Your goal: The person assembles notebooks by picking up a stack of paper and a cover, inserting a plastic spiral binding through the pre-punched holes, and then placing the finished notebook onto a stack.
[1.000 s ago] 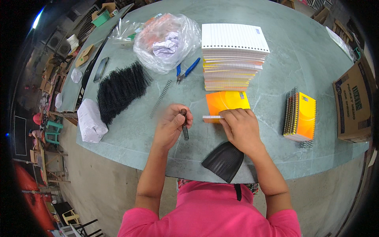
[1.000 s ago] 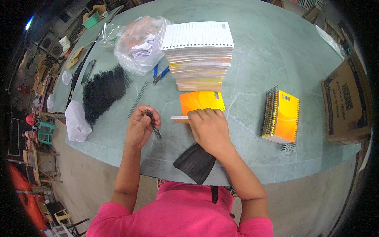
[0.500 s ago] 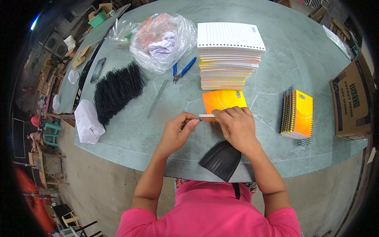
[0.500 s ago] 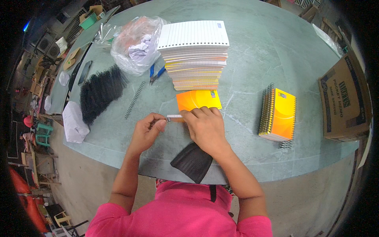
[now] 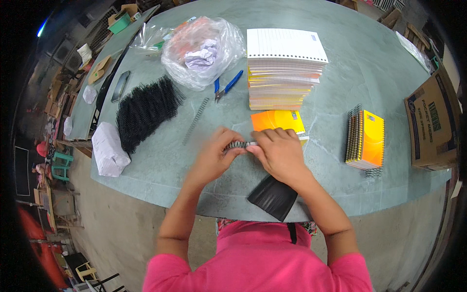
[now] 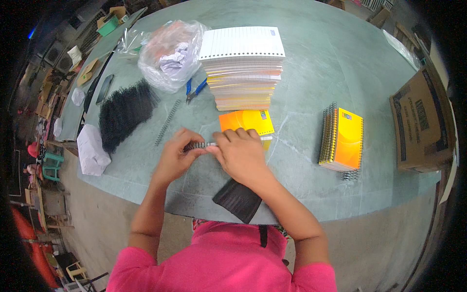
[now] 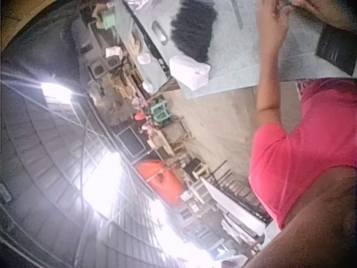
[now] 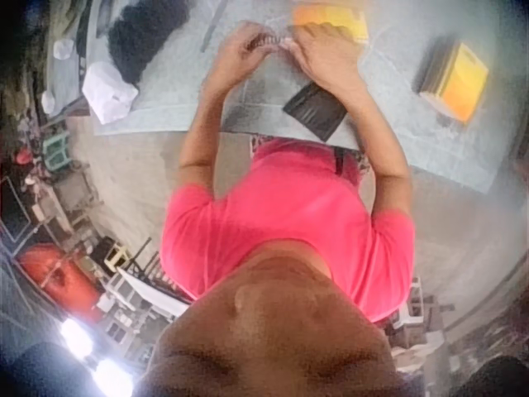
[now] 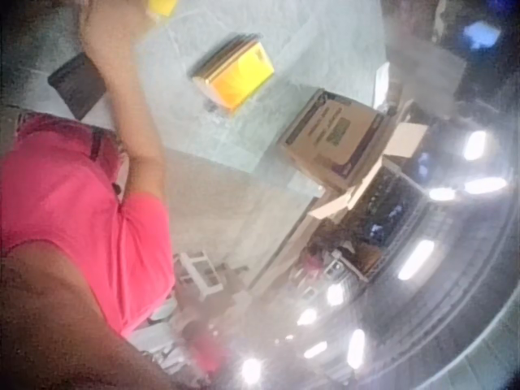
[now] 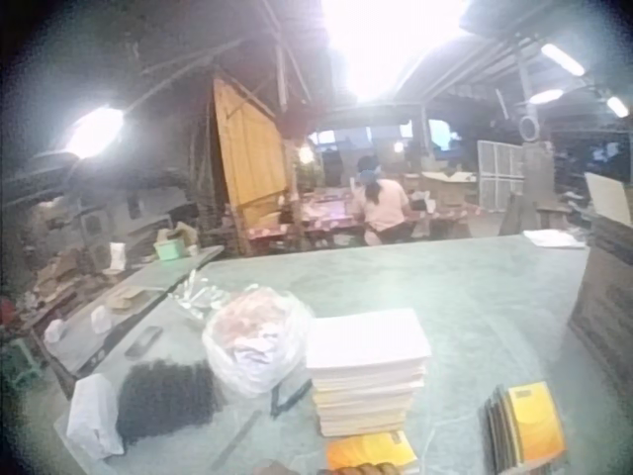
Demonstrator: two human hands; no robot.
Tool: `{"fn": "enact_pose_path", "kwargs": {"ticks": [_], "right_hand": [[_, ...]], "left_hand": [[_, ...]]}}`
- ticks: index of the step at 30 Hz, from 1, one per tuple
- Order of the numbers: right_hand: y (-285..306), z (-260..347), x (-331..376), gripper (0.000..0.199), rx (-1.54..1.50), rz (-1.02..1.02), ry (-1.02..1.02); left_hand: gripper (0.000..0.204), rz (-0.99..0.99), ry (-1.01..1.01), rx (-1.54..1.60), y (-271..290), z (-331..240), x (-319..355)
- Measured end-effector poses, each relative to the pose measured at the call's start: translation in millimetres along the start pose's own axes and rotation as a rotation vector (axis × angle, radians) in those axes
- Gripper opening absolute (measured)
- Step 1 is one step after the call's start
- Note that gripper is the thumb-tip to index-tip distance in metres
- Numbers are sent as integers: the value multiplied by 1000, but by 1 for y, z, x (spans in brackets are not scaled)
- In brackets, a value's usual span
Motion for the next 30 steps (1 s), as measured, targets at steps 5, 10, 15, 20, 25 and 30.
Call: {"fn": "enact_pose_path", "kwargs": {"ticks": [5, 10, 15, 20, 25, 30], "right_hand": [[-17, -3, 0, 21, -85, -58, -6], [-8, 3, -3, 20, -99, -61, 23], [-13, -5, -1, 19, -209, -140, -24], [-8, -3, -5, 19, -294, -91, 22], [-7, -6, -4, 23, -229, -118, 31], [20, -50, 2, 22, -88, 75, -74]], "left_hand": [[26, 153, 304, 91, -4, 17, 0], [22, -37, 24, -7, 9, -1, 3], [22, 205, 296, 13, 1, 23, 1], [22, -69, -87, -96, 8, -14, -4], [24, 122, 45, -162, -3, 2, -14], [35, -15, -198, -510, -18, -34, 7]]}}
Point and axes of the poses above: each hand's wrist, its own x-axis away from the middle knuckle, its own y-axis out of the back of the hand, z = x × y, the point moved 7 cm from there along -x, towards the middle knuckle, and after that the axes turned 5 degrees about x, right-handed, at the moved point
